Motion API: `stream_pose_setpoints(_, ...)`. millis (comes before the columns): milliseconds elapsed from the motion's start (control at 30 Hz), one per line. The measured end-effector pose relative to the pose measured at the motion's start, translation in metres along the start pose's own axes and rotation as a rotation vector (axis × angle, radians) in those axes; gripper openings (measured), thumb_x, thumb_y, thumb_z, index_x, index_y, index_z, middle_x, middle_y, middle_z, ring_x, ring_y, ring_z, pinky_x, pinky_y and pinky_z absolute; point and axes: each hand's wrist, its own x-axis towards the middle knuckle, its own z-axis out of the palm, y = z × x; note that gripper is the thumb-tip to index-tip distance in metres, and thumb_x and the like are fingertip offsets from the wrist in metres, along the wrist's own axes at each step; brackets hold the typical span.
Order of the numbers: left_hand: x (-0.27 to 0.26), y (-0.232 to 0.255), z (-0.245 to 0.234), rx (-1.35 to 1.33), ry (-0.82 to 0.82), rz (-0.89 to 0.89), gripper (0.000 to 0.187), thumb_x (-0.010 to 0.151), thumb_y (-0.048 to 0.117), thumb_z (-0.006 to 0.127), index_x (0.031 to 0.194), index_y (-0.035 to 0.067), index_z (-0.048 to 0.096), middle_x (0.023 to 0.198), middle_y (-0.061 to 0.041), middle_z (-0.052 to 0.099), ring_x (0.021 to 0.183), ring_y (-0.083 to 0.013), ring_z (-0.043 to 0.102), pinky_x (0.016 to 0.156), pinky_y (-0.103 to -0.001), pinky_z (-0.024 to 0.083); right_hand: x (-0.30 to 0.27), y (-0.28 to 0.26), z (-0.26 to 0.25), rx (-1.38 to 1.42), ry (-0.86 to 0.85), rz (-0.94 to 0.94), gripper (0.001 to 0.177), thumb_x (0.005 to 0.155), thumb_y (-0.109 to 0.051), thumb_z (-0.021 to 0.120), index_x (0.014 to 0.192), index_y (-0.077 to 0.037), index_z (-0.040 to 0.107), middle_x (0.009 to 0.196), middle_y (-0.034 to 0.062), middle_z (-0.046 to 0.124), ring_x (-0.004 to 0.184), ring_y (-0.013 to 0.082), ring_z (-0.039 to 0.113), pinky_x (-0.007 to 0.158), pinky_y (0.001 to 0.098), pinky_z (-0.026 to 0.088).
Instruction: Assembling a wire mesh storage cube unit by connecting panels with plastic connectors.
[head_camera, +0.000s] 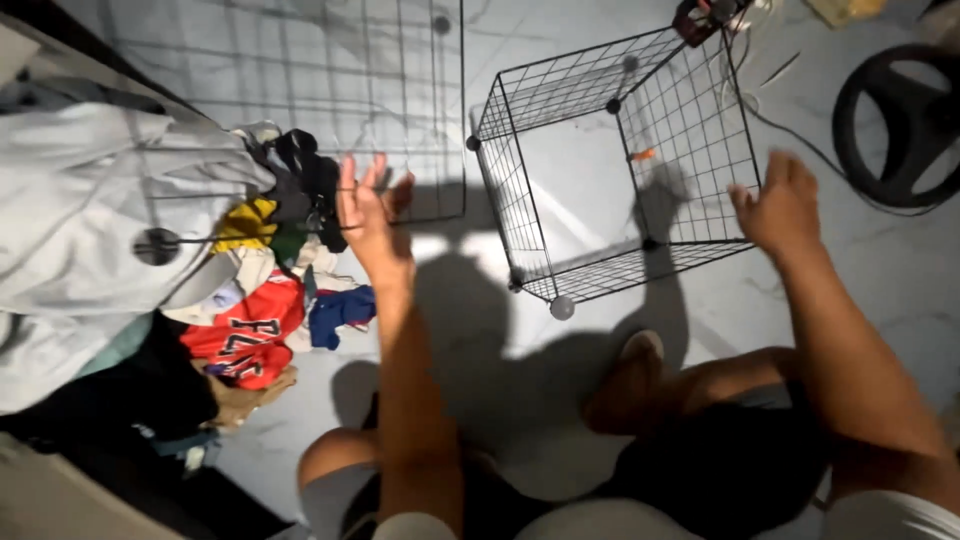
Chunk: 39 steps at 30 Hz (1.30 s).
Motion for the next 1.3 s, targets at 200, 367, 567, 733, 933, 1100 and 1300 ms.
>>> stream_pose_setpoints(200, -0.039, -0.002, -0.008, 0.085, -0.001, 0.010, 0.062, 0.113, 0.033, 0.054, 0.162, -0.002, 0.035, 0.144, -0.025, 0.063, 0.081, -0.0191, 0.066, 0.080, -0.036, 0.057, -0.015, -0.261, -0.022, 0.592, -0.827, 0.326, 0.077, 0.097, -0.041, 0.069, 0.164, -0.018, 0.041, 0.128, 0.0278, 0.074, 0.118, 0.0459, 0.069, 0.100, 0.0522, 0.055)
stream_pose_setpoints(367, -0.073, 0.036, -0.022, 0.087, 0.136, -0.121, 0.062, 0.110, 0.030, 0.054, 0.160, 0.000, 0.034, 0.141, -0.021, 0.061, 0.090, -0.0188, 0.068, 0.091, -0.038, 0.057, -0.049, -0.274, 0.097, 0.658, -0.658, 0.130, 0.047, 0.100, -0.032, 0.061, 0.140, -0.009, 0.057, 0.120, 0.0176, 0.074, 0.110, 0.0266, 0.068, 0.093, 0.0423, 0.052)
stream_pose_setpoints(567, -0.135, 0.046, -0.048, 0.143, 0.289, -0.296, 0.058, 0.109, 0.027, 0.056, 0.157, 0.000, 0.038, 0.141, -0.019, 0.063, 0.110, -0.0138, 0.069, 0.102, -0.041, 0.058, -0.052, -0.247, 0.007, 1.016, -0.743, 0.509, 0.013, 0.105, -0.010, 0.058, 0.115, -0.008, 0.066, 0.111, 0.0198, 0.068, 0.092, 0.0285, 0.068, 0.076, 0.0419, 0.055)
stream_pose_setpoints(733, -0.182, 0.000, -0.081, 0.111, 0.320, -0.313, 0.050, 0.107, 0.024, 0.059, 0.151, 0.001, 0.049, 0.135, -0.016, 0.066, 0.079, -0.0137, 0.060, 0.087, -0.041, 0.059, -0.028, -0.211, -0.111, 1.037, -0.804, 0.689, 0.027, 0.095, 0.004, 0.054, 0.116, -0.012, 0.057, 0.120, 0.0131, 0.072, 0.102, 0.0312, 0.073, 0.079, 0.0447, 0.061)
stream_pose_setpoints(933, -0.219, 0.016, -0.070, 0.339, 0.324, -0.396, 0.039, 0.110, 0.025, 0.056, 0.141, 0.001, 0.059, 0.135, -0.011, 0.067, 0.098, -0.0155, 0.066, 0.089, -0.032, 0.055, -0.049, -0.190, -0.174, 1.055, -0.823, 0.763, 0.027, 0.092, 0.011, 0.054, 0.113, -0.006, 0.058, 0.129, 0.0167, 0.068, 0.108, 0.0366, 0.071, 0.082, 0.0475, 0.060)
stream_pose_setpoints(1100, -0.221, 0.036, -0.057, 0.372, 0.327, -0.422, 0.042, 0.112, 0.032, 0.054, 0.143, 0.005, 0.059, 0.140, -0.010, 0.066, 0.121, -0.0188, 0.066, 0.091, -0.033, 0.051, -0.094, -0.210, -0.177, 1.167, -0.876, 0.718, 0.032, 0.087, 0.015, 0.050, 0.112, -0.002, 0.061, 0.133, 0.0176, 0.068, 0.113, 0.0372, 0.071, 0.087, 0.0482, 0.063)
stream_pose_setpoints(1300, -0.219, 0.049, -0.088, 0.339, 0.401, -0.389, 0.027, 0.106, 0.028, 0.059, 0.126, 0.009, 0.059, 0.148, -0.007, 0.058, 0.121, -0.0230, 0.067, 0.089, -0.037, 0.054, -0.117, -0.238, -0.187, 1.233, -0.966, 0.715, 0.033, 0.092, 0.012, 0.052, 0.120, -0.001, 0.062, 0.132, 0.0194, 0.067, 0.110, 0.0394, 0.072, 0.081, 0.0461, 0.061)
